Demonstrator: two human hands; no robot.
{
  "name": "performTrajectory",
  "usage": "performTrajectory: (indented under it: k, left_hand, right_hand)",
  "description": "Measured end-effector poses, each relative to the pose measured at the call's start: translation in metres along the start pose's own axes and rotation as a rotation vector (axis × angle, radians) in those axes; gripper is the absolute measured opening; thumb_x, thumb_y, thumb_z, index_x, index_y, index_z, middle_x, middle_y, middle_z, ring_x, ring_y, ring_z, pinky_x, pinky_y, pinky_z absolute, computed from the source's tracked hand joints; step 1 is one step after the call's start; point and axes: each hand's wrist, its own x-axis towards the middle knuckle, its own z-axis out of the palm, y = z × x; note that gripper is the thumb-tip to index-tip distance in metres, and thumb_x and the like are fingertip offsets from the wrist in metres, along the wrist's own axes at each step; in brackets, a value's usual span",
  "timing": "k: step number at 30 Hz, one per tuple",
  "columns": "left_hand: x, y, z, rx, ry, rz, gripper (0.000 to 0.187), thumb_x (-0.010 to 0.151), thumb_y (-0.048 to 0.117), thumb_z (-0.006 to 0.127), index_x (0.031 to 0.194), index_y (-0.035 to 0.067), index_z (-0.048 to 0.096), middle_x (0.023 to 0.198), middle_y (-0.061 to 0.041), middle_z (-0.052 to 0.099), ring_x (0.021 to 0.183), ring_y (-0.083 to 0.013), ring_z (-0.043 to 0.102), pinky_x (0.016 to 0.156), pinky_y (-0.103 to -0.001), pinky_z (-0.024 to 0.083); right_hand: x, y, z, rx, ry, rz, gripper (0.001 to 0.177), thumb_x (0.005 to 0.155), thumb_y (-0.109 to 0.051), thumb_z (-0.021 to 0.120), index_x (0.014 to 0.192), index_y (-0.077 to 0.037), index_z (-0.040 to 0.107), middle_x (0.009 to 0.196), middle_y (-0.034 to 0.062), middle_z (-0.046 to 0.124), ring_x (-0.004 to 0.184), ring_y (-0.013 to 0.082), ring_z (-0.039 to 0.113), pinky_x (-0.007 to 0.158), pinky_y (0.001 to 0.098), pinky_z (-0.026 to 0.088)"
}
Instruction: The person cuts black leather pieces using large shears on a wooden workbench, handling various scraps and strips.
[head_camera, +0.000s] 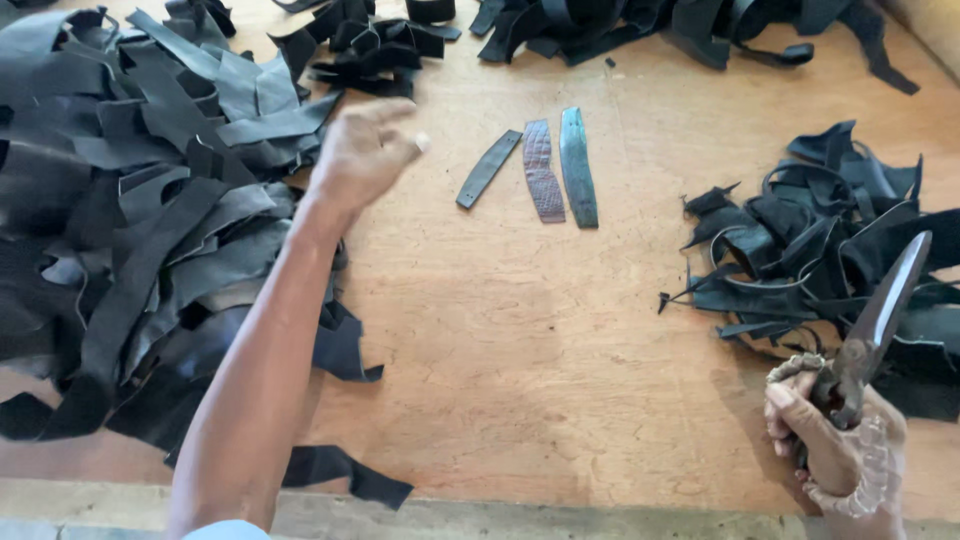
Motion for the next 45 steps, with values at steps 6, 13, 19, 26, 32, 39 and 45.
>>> performTrajectory:
  k: [6, 13, 19, 26, 32, 39, 45]
  left_hand:
    - [-0.054, -0.001, 0.067, 0.067, -0.159, 0.087, 0.030, 0.091, 0.010, 0.070, 0.121, 0.010, 0.074, 0.125, -0.011, 0.071, 0.101, -0.0227, 0.072, 0.086, -0.037, 0.057]
    - [0.006, -0.015, 0.148, 0.099, 0.095, 0.138, 0.015, 0.086, 0.008, 0.071, 0.098, 0.006, 0.080, 0.104, -0.018, 0.076, 0.098, -0.0323, 0.073, 0.094, -0.041, 0.057]
    - [0.033, -0.012, 0.166, 0.155, 0.019, -0.136, 0.015, 0.083, 0.020, 0.081, 0.086, 0.007, 0.075, 0.096, -0.018, 0.076, 0.093, -0.0310, 0.074, 0.089, -0.041, 0.059]
    - [0.035, -0.018, 0.176, 0.179, 0.121, -0.163, 0.017, 0.081, 0.018, 0.080, 0.088, 0.003, 0.075, 0.099, -0.019, 0.075, 0.096, -0.0339, 0.073, 0.090, -0.042, 0.059]
    - [0.047, -0.042, 0.195, 0.389, 0.117, -0.071, 0.029, 0.085, 0.014, 0.072, 0.107, -0.004, 0.063, 0.112, -0.028, 0.062, 0.100, -0.0429, 0.066, 0.088, -0.049, 0.055]
    - [0.015, -0.043, 0.161, 0.196, 0.038, -0.035, 0.025, 0.086, -0.002, 0.053, 0.111, 0.000, 0.053, 0.098, -0.026, 0.065, 0.094, -0.0398, 0.066, 0.084, -0.049, 0.054]
    - [-0.115, 0.017, 0.083, -0.118, -0.196, 0.108, 0.019, 0.093, 0.000, 0.053, 0.105, 0.010, 0.065, 0.080, -0.005, 0.061, 0.076, -0.0183, 0.060, 0.066, -0.034, 0.050]
  right_hand:
    - [0.001, -0.003, 0.001, -0.100, 0.015, -0.060, 0.022, 0.097, -0.012, 0.072, 0.084, -0.002, 0.058, 0.074, 0.0078, 0.062, 0.055, 0.0114, 0.054, 0.043, 0.0240, 0.037]
    - [-0.005, -0.007, 0.005, -0.038, 0.017, -0.052, 0.021, 0.095, -0.012, 0.071, 0.085, 0.000, 0.058, 0.072, 0.0082, 0.060, 0.055, 0.0118, 0.053, 0.047, 0.0249, 0.040]
    - [0.003, 0.004, 0.001, 0.121, 0.003, -0.079, 0.013, 0.094, -0.009, 0.068, 0.087, -0.002, 0.060, 0.075, 0.0069, 0.059, 0.060, 0.0112, 0.053, 0.050, 0.0243, 0.041]
    - [0.003, 0.006, 0.001, 0.049, -0.007, -0.069, 0.022, 0.095, -0.010, 0.070, 0.080, 0.000, 0.058, 0.075, 0.0072, 0.060, 0.056, 0.0124, 0.053, 0.048, 0.0250, 0.041]
    - [0.005, -0.001, 0.003, 0.081, 0.003, -0.059, 0.022, 0.094, -0.011, 0.070, 0.080, -0.002, 0.057, 0.072, 0.0063, 0.059, 0.056, 0.0118, 0.053, 0.047, 0.0249, 0.040]
    - [-0.002, -0.013, 0.005, 0.162, -0.030, -0.129, 0.020, 0.095, -0.007, 0.069, 0.081, -0.004, 0.056, 0.072, 0.0042, 0.060, 0.056, 0.0096, 0.054, 0.048, 0.0238, 0.043]
    - [-0.006, -0.010, 0.003, 0.178, -0.054, -0.164, 0.017, 0.098, -0.006, 0.069, 0.088, -0.006, 0.055, 0.070, 0.0031, 0.057, 0.053, 0.0095, 0.051, 0.046, 0.0236, 0.038]
